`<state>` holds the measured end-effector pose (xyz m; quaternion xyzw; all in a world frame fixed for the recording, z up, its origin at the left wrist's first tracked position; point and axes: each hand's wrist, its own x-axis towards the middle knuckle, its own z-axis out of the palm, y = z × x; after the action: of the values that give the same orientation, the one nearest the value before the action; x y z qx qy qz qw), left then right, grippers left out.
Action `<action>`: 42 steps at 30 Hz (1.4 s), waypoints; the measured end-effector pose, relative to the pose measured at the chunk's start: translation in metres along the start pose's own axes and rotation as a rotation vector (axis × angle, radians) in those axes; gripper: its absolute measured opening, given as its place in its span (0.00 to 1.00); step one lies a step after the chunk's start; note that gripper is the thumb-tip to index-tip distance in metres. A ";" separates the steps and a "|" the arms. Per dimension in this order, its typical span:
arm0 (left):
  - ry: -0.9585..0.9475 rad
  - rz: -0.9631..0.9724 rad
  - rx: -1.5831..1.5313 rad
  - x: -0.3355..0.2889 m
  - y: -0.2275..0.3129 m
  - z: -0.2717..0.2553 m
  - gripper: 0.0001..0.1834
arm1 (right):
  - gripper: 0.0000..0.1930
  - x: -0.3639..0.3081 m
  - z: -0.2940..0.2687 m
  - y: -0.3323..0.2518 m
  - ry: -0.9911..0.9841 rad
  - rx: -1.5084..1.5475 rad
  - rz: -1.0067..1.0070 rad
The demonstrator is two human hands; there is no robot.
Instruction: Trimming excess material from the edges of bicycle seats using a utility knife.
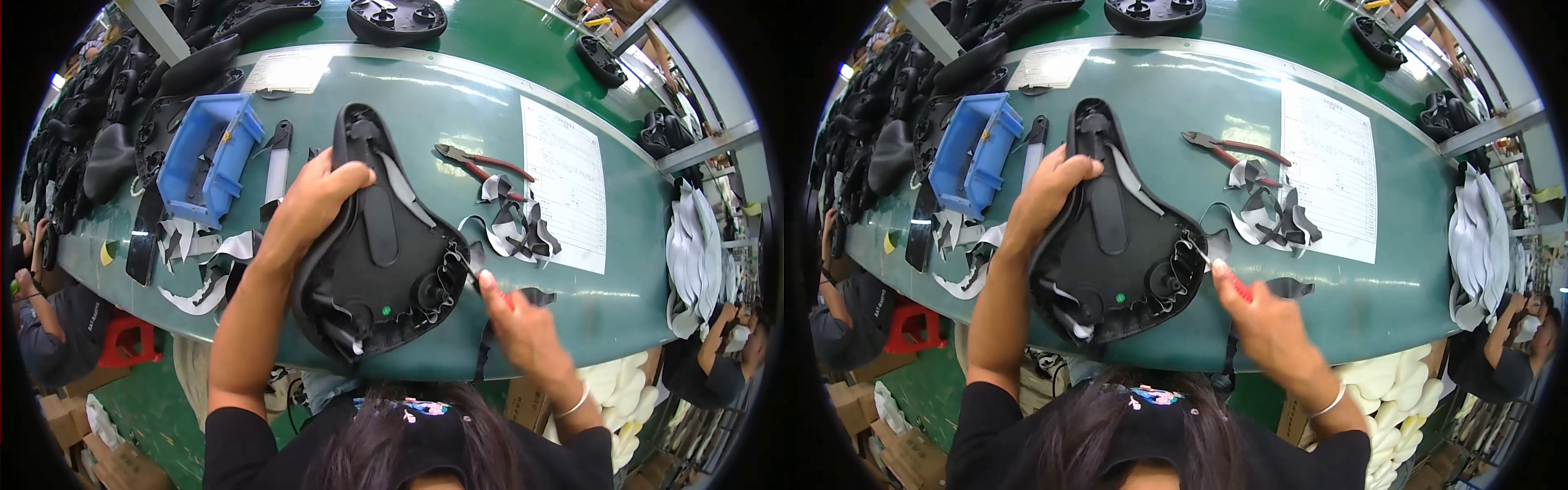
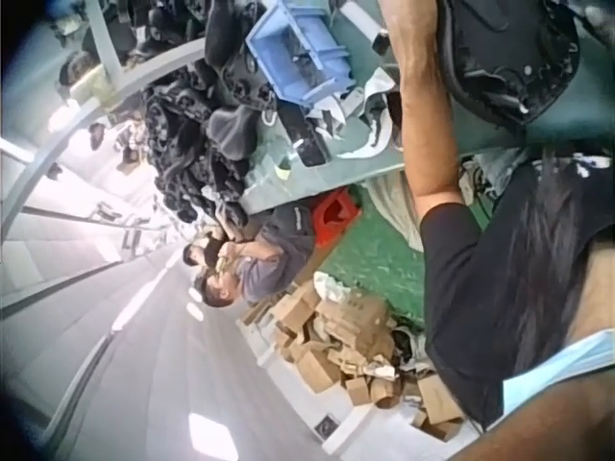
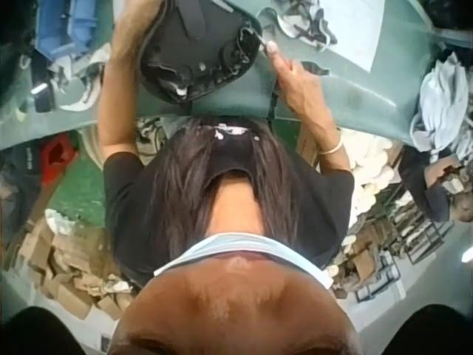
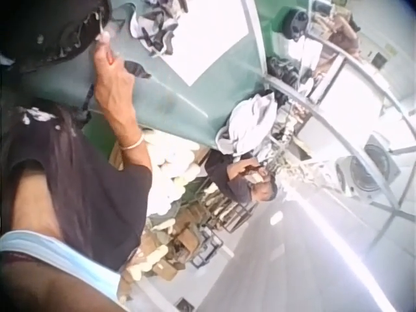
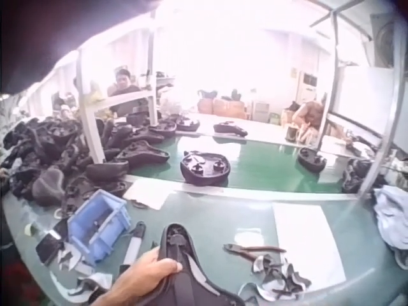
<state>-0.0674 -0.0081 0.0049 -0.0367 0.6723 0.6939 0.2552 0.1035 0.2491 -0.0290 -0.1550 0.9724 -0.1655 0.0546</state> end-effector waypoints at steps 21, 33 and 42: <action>0.901 0.443 0.664 -0.079 -0.115 -0.032 0.29 | 0.27 0.087 0.017 -0.015 0.572 1.676 0.335; -0.142 0.804 0.910 -0.028 -0.048 0.040 0.11 | 0.30 0.030 -0.023 0.005 0.351 0.423 -0.039; -0.090 0.631 0.173 -0.021 -0.047 0.035 0.13 | 0.31 0.007 -0.018 -0.014 0.113 -0.037 -0.047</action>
<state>-0.0201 0.0170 -0.0270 0.2260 0.6949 0.6801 0.0594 0.0977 0.2401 -0.0074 -0.1691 0.9730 -0.1571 -0.0072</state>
